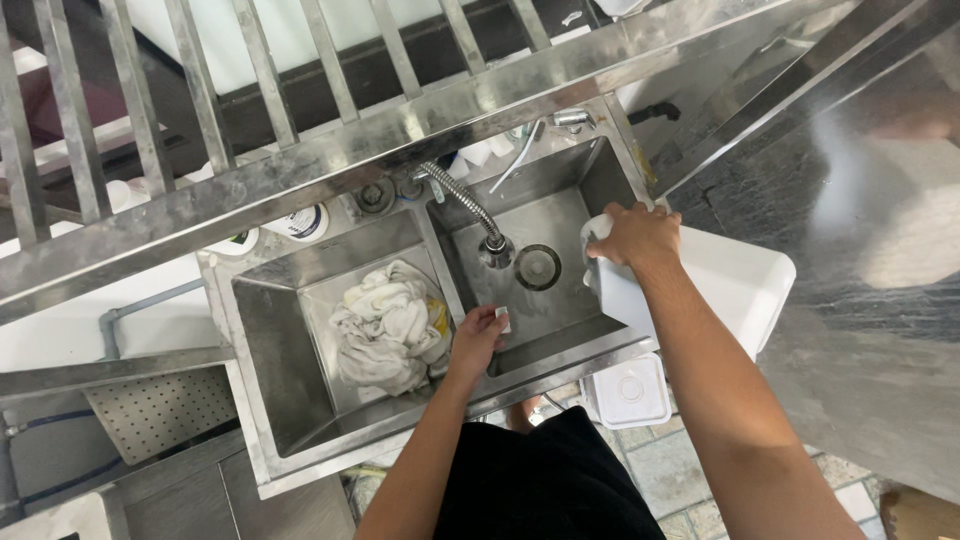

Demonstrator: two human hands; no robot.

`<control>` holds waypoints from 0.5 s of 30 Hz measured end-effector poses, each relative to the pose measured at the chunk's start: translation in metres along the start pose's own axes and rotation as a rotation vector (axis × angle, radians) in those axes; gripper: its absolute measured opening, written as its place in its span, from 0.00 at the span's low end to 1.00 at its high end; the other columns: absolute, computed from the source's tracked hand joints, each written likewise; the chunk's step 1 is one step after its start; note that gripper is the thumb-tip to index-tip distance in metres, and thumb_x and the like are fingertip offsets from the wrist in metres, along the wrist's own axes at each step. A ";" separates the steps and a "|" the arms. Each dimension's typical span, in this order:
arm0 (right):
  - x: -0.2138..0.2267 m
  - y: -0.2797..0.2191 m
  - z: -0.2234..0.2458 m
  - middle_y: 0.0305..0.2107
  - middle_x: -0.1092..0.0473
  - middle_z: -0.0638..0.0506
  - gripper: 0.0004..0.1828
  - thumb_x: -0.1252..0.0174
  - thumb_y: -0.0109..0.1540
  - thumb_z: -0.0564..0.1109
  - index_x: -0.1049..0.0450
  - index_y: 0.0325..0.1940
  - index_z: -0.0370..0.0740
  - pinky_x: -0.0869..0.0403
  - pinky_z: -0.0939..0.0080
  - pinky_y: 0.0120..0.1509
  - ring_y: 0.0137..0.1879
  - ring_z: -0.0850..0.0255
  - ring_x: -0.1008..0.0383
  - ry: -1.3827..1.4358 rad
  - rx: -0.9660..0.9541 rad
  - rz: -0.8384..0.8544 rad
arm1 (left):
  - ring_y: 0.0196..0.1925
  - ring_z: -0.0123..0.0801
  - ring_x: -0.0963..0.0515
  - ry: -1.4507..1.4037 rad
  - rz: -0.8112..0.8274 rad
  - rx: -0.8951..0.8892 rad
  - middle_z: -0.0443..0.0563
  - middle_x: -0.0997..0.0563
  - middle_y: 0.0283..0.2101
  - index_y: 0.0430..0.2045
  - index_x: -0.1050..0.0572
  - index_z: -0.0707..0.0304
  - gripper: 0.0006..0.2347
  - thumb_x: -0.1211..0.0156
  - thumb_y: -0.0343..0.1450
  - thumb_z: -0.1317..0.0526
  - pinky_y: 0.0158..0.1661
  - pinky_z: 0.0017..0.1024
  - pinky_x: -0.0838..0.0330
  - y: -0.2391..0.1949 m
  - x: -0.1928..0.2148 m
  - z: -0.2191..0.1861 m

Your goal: The person washes a white cloth by hand in a double-basin stainless steel sink. They scrub the cloth, rinse it under running water, and apply liquid detergent from a white bottle before rinsing again.

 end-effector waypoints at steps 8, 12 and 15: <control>0.000 -0.068 -0.035 0.66 0.37 0.43 0.46 0.35 0.51 0.72 0.36 0.71 0.59 0.40 0.36 0.72 0.71 0.40 0.39 0.111 0.023 -0.257 | 0.45 0.26 0.19 0.009 0.011 0.044 0.47 0.18 0.48 0.53 0.26 0.65 0.18 0.37 0.71 0.57 0.42 0.26 0.25 0.005 -0.004 -0.002; -0.002 -0.066 -0.031 0.66 0.39 0.41 0.48 0.37 0.52 0.74 0.38 0.72 0.57 0.41 0.34 0.70 0.72 0.38 0.42 0.058 0.030 -0.267 | 0.45 0.26 0.19 0.003 0.036 0.032 0.47 0.18 0.48 0.54 0.26 0.64 0.18 0.38 0.72 0.56 0.42 0.26 0.24 0.004 -0.007 -0.007; 0.002 -0.031 -0.014 0.66 0.40 0.40 0.45 0.37 0.54 0.72 0.38 0.71 0.57 0.43 0.33 0.70 0.71 0.38 0.43 0.056 0.038 -0.183 | 0.45 0.27 0.19 0.014 0.056 0.008 0.48 0.18 0.47 0.54 0.26 0.66 0.18 0.38 0.73 0.56 0.42 0.27 0.24 0.006 -0.012 -0.006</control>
Point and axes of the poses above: each hand's wrist, its own y-axis towards the middle knuckle, its own x-axis out of the back of the hand, z = x × y, the point moved 7 cm from there along y, towards the middle knuckle
